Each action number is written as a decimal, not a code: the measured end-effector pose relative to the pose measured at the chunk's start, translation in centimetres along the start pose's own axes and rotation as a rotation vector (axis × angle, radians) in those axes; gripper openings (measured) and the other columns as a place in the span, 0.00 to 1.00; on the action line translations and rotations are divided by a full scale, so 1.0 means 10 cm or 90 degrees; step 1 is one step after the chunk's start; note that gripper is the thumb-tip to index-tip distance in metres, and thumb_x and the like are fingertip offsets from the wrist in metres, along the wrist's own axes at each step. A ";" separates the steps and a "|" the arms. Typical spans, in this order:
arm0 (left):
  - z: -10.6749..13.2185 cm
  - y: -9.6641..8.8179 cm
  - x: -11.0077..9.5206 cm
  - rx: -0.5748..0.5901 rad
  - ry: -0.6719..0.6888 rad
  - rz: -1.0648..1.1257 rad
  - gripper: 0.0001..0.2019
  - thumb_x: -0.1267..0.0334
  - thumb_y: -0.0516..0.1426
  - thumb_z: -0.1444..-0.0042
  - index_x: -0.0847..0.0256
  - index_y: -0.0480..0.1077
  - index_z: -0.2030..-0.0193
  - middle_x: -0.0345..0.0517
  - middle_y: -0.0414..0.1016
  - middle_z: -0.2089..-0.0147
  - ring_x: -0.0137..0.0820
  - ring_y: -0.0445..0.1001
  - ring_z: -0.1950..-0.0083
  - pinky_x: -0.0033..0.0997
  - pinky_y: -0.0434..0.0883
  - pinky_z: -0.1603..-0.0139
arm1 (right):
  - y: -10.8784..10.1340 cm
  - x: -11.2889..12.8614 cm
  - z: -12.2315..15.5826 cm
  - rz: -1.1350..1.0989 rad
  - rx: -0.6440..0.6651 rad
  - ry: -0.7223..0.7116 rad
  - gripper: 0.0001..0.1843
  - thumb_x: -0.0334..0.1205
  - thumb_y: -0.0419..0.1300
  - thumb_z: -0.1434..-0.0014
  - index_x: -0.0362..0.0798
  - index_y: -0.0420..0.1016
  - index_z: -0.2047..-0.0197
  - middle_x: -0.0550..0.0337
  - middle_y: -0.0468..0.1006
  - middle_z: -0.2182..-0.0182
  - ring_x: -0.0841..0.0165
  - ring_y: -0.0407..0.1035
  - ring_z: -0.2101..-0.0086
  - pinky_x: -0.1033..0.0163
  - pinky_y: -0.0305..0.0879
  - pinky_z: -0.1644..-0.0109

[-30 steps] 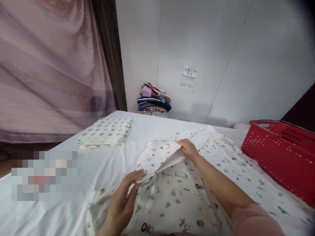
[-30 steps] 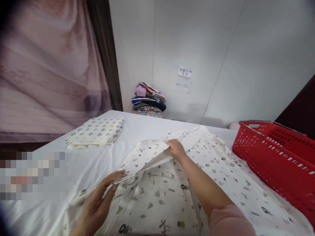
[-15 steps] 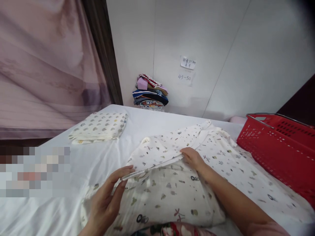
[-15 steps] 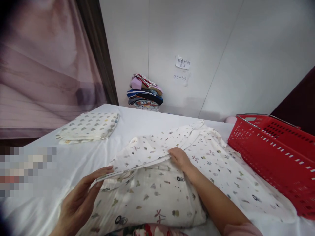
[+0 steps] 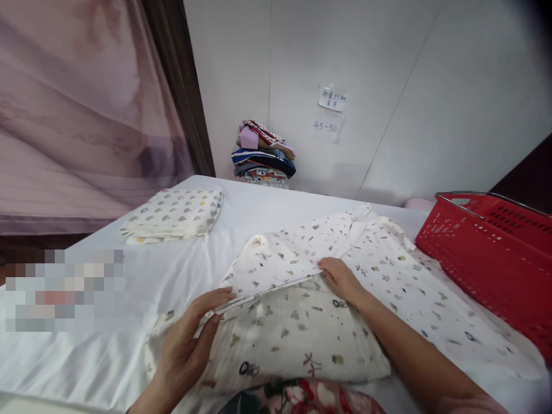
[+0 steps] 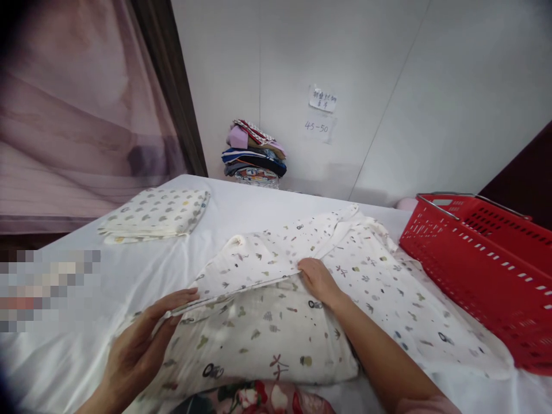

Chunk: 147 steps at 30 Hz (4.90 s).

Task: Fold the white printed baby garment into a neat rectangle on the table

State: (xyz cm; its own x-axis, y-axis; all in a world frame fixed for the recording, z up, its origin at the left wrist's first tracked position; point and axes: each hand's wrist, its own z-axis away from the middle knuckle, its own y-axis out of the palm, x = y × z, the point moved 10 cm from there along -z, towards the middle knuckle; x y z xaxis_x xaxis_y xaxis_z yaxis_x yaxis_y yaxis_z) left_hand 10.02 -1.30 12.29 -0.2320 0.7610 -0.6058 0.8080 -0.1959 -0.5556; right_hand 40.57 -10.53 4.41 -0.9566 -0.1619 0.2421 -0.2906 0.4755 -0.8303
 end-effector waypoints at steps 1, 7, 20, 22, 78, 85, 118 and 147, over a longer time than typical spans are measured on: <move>0.01 0.00 0.00 0.004 0.006 -0.001 0.13 0.64 0.50 0.42 0.53 0.67 0.51 0.43 0.74 0.50 0.34 0.72 0.48 0.37 0.69 0.46 | 0.01 0.00 0.00 0.004 0.007 0.001 0.14 0.29 0.46 0.41 0.48 0.67 0.54 0.51 0.73 0.54 0.64 0.65 0.51 0.52 0.62 0.48; 0.05 0.02 0.02 0.013 0.007 -0.005 0.13 0.65 0.50 0.42 0.53 0.67 0.51 0.43 0.73 0.50 0.34 0.71 0.48 0.35 0.70 0.46 | 0.05 0.05 -0.03 0.030 0.054 0.008 0.15 0.30 0.48 0.42 0.48 0.69 0.54 0.52 0.73 0.53 0.63 0.65 0.52 0.52 0.62 0.48; 0.06 0.01 -0.05 0.032 0.053 -0.019 0.13 0.67 0.49 0.41 0.56 0.67 0.50 0.44 0.73 0.50 0.32 0.71 0.48 0.31 0.70 0.46 | -0.07 -0.02 -0.11 0.025 0.005 -0.027 0.11 0.33 0.48 0.38 0.48 0.70 0.57 0.51 0.76 0.62 0.62 0.69 0.60 0.55 0.65 0.56; 0.07 0.02 -0.06 0.035 0.066 -0.020 0.13 0.67 0.49 0.41 0.57 0.66 0.50 0.44 0.73 0.50 0.32 0.71 0.47 0.31 0.70 0.47 | -0.06 -0.02 -0.08 0.027 0.012 -0.028 0.11 0.32 0.48 0.38 0.48 0.70 0.57 0.51 0.76 0.61 0.62 0.69 0.59 0.54 0.65 0.55; 0.11 0.11 -0.09 0.068 0.078 -0.007 0.13 0.69 0.49 0.41 0.57 0.65 0.50 0.46 0.73 0.50 0.32 0.70 0.47 0.34 0.70 0.47 | 0.16 0.82 -0.18 -0.111 0.074 -0.191 0.12 0.32 0.47 0.37 0.48 0.64 0.51 0.51 0.74 0.58 0.65 0.66 0.57 0.56 0.64 0.54; 0.12 0.13 -0.12 0.076 0.086 -0.009 0.13 0.70 0.49 0.41 0.57 0.64 0.50 0.46 0.72 0.50 0.33 0.70 0.46 0.35 0.70 0.47 | 0.22 0.85 -0.17 -0.112 0.119 -0.190 0.11 0.38 0.48 0.37 0.47 0.67 0.53 0.50 0.73 0.58 0.63 0.66 0.57 0.55 0.64 0.53; 0.12 0.14 -0.21 0.070 0.106 -0.017 0.12 0.70 0.48 0.41 0.58 0.65 0.52 0.47 0.74 0.53 0.33 0.70 0.47 0.37 0.71 0.47 | 0.25 1.11 -0.43 -0.219 0.144 -0.162 0.13 0.41 0.49 0.36 0.48 0.70 0.53 0.50 0.74 0.60 0.64 0.67 0.59 0.56 0.65 0.54; 0.12 0.18 -0.26 0.084 0.135 0.000 0.15 0.75 0.49 0.43 0.57 0.63 0.50 0.45 0.72 0.52 0.31 0.69 0.46 0.36 0.68 0.45 | 0.22 0.98 -0.40 -0.327 0.100 -0.070 0.12 0.44 0.50 0.37 0.49 0.71 0.65 0.55 0.75 0.66 0.67 0.68 0.62 0.61 0.67 0.57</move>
State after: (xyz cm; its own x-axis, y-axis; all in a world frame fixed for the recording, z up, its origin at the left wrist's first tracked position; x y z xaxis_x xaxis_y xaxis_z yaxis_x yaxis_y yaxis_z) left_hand 11.48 -4.36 12.20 -0.1020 0.8711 -0.4805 0.7271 -0.2643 -0.6336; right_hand 30.50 -7.62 7.00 -0.6823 -0.4325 0.5894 -0.7053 0.1774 -0.6863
